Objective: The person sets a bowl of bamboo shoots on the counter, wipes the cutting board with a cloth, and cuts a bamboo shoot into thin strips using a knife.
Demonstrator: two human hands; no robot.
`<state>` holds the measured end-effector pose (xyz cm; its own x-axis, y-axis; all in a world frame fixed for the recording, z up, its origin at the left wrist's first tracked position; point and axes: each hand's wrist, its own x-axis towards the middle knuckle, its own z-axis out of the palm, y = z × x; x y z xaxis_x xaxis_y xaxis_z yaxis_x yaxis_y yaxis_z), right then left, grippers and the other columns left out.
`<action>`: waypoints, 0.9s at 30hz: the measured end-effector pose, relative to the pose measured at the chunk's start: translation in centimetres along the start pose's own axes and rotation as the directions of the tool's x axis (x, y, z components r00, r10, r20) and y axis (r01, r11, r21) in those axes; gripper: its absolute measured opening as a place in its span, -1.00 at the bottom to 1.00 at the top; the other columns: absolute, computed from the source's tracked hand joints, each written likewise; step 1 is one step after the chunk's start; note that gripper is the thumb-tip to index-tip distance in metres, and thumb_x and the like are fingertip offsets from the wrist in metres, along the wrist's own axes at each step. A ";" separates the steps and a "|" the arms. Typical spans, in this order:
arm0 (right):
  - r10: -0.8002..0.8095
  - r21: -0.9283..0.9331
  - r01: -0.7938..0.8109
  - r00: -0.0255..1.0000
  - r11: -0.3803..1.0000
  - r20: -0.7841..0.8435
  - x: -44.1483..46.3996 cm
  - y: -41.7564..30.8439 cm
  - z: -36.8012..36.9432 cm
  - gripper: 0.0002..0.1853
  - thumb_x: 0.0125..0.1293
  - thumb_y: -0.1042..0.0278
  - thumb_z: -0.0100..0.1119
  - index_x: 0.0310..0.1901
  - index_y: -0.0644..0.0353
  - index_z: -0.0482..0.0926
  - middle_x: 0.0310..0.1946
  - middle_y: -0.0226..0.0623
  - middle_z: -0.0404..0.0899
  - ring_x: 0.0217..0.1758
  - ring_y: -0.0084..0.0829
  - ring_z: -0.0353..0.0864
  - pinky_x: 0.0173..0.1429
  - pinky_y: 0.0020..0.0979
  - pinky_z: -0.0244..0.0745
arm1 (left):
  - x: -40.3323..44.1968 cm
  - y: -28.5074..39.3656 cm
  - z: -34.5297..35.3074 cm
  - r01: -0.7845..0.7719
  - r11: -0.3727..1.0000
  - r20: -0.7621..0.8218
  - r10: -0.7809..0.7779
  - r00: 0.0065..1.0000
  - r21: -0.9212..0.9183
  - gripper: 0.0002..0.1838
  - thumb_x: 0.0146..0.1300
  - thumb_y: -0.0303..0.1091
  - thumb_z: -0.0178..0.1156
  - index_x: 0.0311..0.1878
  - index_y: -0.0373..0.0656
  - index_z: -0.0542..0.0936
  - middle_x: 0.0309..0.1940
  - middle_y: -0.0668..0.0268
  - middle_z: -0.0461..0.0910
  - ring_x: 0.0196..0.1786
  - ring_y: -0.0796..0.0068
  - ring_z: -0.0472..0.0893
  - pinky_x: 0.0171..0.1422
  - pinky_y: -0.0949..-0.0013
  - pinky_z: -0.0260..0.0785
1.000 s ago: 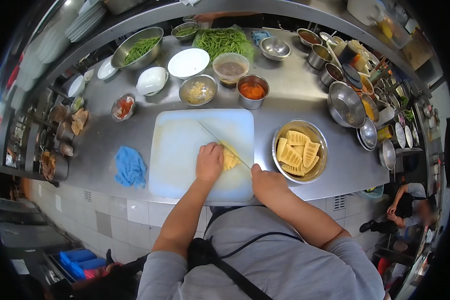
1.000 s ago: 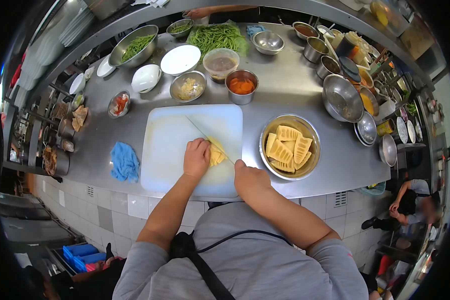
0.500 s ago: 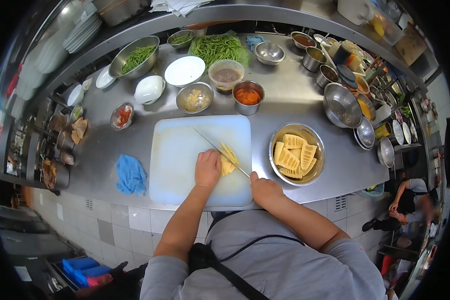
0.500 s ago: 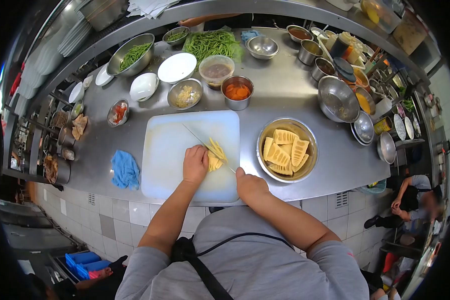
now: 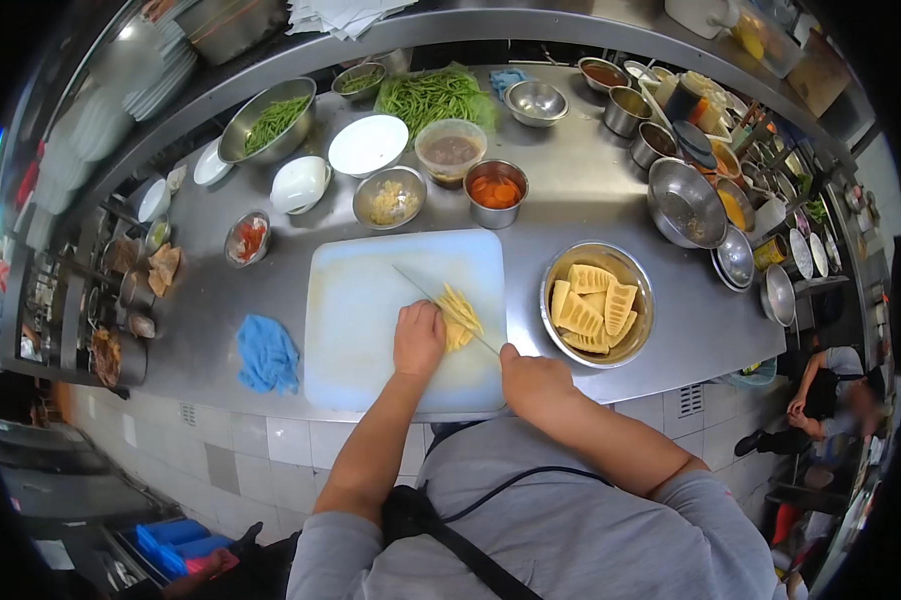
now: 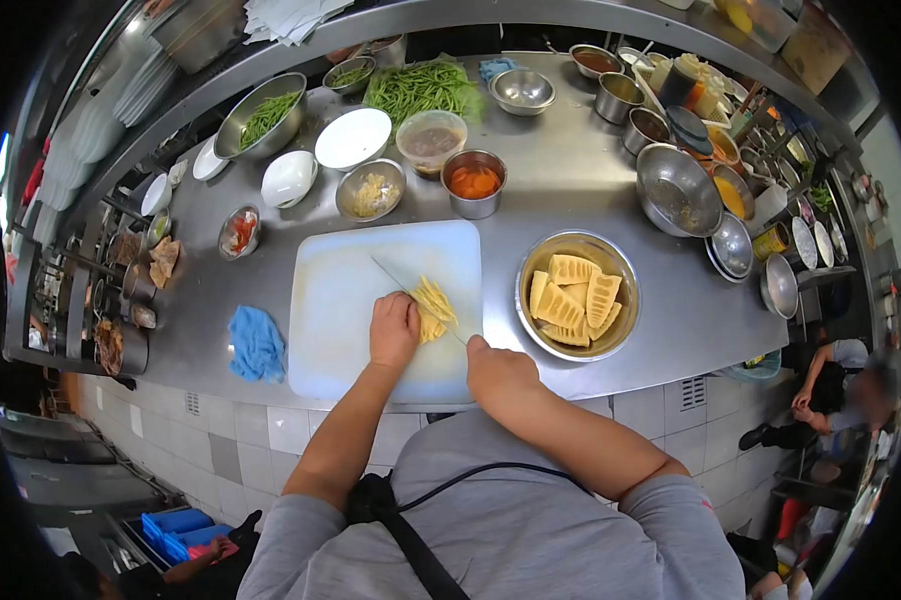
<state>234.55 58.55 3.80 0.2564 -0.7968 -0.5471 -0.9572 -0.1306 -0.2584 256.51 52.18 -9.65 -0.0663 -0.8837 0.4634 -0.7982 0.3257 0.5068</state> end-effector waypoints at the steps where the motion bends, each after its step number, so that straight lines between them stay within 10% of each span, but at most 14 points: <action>1: 0.017 0.015 -0.018 1.000 1.000 0.015 0.5 0.3 1.1 -0.77 0.51 0.44 0.04 0.13 0.27 0.40 -0.14 0.10 0.81 -0.05 0.05 0.87 -0.02 -0.02 0.76 | -0.1 0.0 0.0 -0.004 1.000 0.000 0.004 1.000 -0.001 -0.91 0.39 -0.49 0.30 -0.09 -0.21 0.64 -0.01 0.14 0.69 0.06 -0.03 0.60 0.19 0.04 0.51; 27: 0.032 0.055 -0.034 0.999 0.998 0.028 -2.4 -0.1 -1.3 -0.78 0.50 0.45 0.07 0.12 0.22 0.45 -0.08 0.05 0.83 0.03 0.03 0.87 0.09 -0.02 0.74 | -0.6 -1.1 -0.7 -0.063 0.998 0.104 0.063 0.993 0.001 -0.86 0.48 -0.42 0.25 0.03 -0.17 0.65 0.13 0.11 0.64 0.20 -0.07 0.54 0.35 0.00 0.45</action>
<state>233.87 59.72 6.22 0.2288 -0.7841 -0.5770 -0.9565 -0.0711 -0.2828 257.85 52.60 -10.02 -0.1781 -0.8915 0.4165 -0.7932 0.3806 0.4754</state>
